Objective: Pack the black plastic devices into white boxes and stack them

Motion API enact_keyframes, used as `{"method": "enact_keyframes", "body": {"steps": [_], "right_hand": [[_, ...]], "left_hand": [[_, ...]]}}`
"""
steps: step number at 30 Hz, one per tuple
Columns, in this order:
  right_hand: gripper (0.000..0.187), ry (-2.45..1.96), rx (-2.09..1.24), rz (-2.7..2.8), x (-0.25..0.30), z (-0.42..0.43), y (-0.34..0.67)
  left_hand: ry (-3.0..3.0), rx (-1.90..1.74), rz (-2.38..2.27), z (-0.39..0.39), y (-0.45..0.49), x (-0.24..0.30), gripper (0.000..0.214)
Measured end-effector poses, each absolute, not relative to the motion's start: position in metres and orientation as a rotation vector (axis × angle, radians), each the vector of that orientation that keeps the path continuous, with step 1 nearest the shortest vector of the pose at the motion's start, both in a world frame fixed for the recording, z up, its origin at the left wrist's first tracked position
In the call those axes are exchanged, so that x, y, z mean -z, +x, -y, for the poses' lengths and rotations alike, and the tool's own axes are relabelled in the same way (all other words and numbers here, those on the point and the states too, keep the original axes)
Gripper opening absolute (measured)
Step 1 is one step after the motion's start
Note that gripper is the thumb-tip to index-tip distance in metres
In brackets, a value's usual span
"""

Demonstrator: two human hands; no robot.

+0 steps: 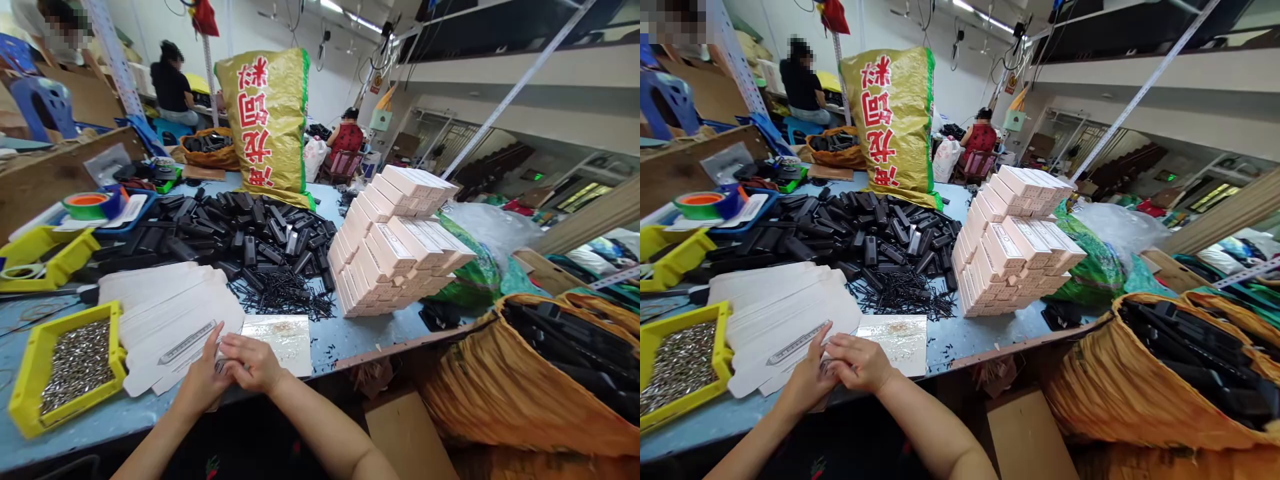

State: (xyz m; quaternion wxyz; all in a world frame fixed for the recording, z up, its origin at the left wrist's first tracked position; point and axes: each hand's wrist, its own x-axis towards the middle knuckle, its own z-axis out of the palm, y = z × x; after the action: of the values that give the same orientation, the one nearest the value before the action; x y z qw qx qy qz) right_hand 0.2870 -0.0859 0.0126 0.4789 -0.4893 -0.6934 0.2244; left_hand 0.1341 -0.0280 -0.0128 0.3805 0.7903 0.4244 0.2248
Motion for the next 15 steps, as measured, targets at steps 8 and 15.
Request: {"method": "enact_keyframes", "body": {"steps": [8,15], "right_hand": [[0.113,-1.465,-0.684,1.632,-0.025,0.134,0.282],[0.065,-1.821,0.793,1.187,-0.219,0.217,0.499]], "left_hand": [[1.707,-0.818,-1.135,0.044,0.15,-0.028,0.071],[2.434,-0.711,-1.31,-0.011,0.092,0.008,0.057]]}}
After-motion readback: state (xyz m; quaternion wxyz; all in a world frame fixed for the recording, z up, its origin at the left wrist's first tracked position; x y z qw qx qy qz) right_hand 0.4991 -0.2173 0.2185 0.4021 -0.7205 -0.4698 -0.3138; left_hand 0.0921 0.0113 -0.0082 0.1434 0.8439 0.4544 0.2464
